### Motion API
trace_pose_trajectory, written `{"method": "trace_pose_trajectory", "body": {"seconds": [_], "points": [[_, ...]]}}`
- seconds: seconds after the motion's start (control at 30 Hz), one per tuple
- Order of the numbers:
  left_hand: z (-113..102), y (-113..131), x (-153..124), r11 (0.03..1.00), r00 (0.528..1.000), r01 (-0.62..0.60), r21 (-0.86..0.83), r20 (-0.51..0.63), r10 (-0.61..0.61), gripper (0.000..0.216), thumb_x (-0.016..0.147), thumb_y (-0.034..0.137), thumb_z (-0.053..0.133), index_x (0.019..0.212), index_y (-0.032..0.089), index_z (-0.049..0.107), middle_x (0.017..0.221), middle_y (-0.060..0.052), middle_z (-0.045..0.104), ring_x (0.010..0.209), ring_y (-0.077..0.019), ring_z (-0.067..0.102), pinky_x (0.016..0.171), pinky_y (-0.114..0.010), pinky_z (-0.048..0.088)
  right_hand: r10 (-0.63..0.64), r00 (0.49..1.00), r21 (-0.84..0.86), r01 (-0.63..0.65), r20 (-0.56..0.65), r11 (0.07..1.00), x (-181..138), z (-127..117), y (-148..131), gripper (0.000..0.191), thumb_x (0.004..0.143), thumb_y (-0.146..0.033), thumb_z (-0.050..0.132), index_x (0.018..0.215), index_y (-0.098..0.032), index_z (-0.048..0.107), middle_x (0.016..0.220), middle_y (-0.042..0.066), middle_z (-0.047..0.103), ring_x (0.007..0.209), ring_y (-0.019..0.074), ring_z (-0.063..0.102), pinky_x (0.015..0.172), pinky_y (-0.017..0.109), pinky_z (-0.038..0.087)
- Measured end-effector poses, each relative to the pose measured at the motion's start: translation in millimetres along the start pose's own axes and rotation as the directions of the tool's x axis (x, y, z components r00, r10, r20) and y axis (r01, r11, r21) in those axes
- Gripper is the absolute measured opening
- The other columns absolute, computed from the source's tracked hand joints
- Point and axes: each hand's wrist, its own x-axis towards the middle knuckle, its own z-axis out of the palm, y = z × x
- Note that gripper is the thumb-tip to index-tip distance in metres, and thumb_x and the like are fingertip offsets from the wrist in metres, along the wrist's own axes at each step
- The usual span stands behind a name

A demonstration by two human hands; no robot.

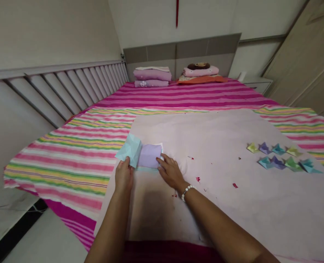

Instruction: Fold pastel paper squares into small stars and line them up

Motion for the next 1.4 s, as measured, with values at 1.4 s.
{"method": "trace_pose_trajectory", "body": {"seconds": [1.4], "points": [[18, 29, -117, 0.955, 0.679, 0.274, 0.113, 0.68, -0.276, 0.05, 0.054, 0.02, 0.084, 0.102, 0.021, 0.072, 0.103, -0.012, 0.073, 0.099, -0.0313, 0.067, 0.08, -0.042, 0.056, 0.382, 0.868, 0.674, -0.077, -0.317, 0.735, -126, -133, -44, 0.018, 0.072, -0.018, 0.073, 0.086, -0.028, 0.075, 0.083, 0.003, 0.074, 0.071, 0.0201, 0.068, 0.06, 0.03, 0.054]]}}
